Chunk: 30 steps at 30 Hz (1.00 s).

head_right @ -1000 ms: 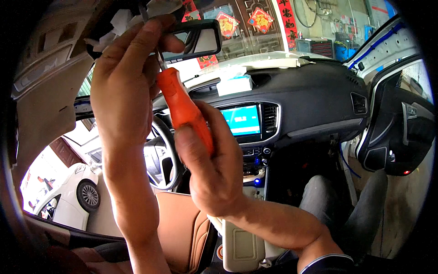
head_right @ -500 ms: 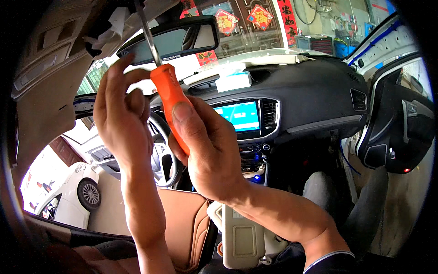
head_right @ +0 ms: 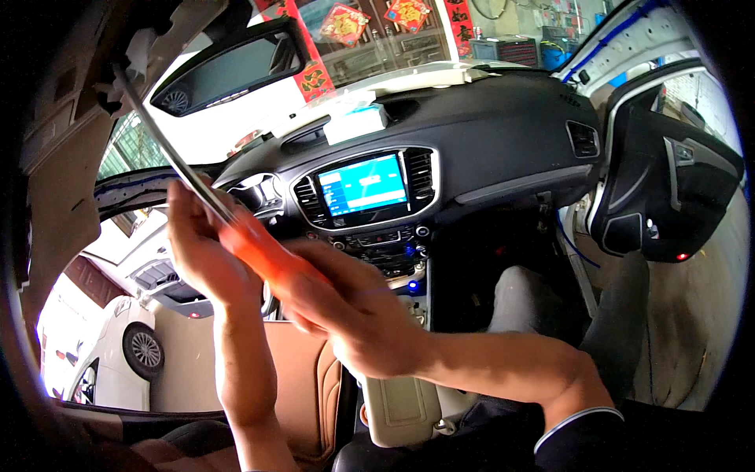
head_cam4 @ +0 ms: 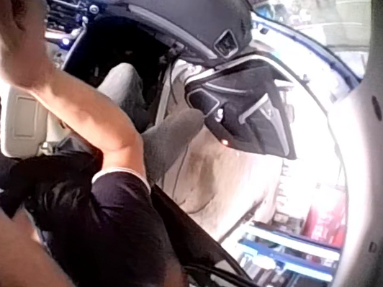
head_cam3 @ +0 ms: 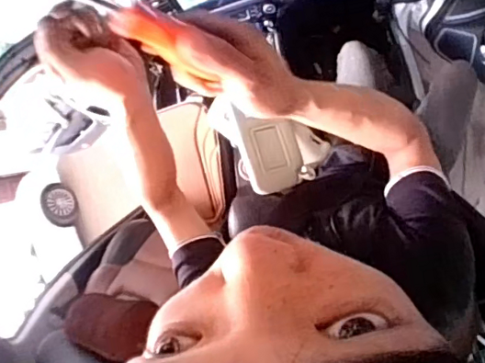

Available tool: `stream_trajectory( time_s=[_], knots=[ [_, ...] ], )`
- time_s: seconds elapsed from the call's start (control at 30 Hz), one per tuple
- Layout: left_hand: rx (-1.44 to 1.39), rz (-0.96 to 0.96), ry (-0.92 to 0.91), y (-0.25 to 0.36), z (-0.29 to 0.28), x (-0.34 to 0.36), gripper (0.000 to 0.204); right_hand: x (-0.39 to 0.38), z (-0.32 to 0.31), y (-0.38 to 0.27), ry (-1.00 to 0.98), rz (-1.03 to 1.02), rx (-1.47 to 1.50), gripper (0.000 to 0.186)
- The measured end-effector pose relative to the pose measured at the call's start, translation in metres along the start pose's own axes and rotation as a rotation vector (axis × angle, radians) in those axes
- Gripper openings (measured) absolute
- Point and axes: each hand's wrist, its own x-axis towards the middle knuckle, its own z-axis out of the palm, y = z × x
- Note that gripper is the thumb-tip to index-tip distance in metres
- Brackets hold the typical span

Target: The person uses a screwdriver to pry and detach the sun visor and overhead console trim inside a car. They remove the sun visor, then proceed to detach the overhead console and A-pillar trim, exposing the interior roof structure.

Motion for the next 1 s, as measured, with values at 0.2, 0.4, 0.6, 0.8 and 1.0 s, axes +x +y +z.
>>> stream_trajectory(
  time_s=[0.2, 0.4, 0.6, 0.8, 1.0],
  knots=[
    [-0.392, -0.731, -0.370, -0.066, 0.045, -0.061, 0.059, -0.160, -0.097, -0.062, 0.182, 0.178, -0.838, 0.045],
    [-0.896, -0.761, -0.419, -0.083, 0.108, -0.104, 0.068, -0.233, -0.112, -0.123, 0.276, -0.189, -1.472, 0.042],
    [-0.904, -0.634, -0.474, -0.081, 0.115, -0.125, 0.048, -0.253, -0.108, -0.138, 0.295, -0.213, -1.638, 0.039],
    [-0.906, -0.584, -0.421, -0.069, 0.109, -0.122, 0.059, -0.252, -0.101, -0.132, 0.279, -0.231, -1.665, 0.041],
    [-0.938, -0.552, -0.383, -0.066, 0.091, -0.117, 0.064, -0.247, -0.092, -0.127, 0.281, -0.244, -1.667, 0.040]
  ],
)
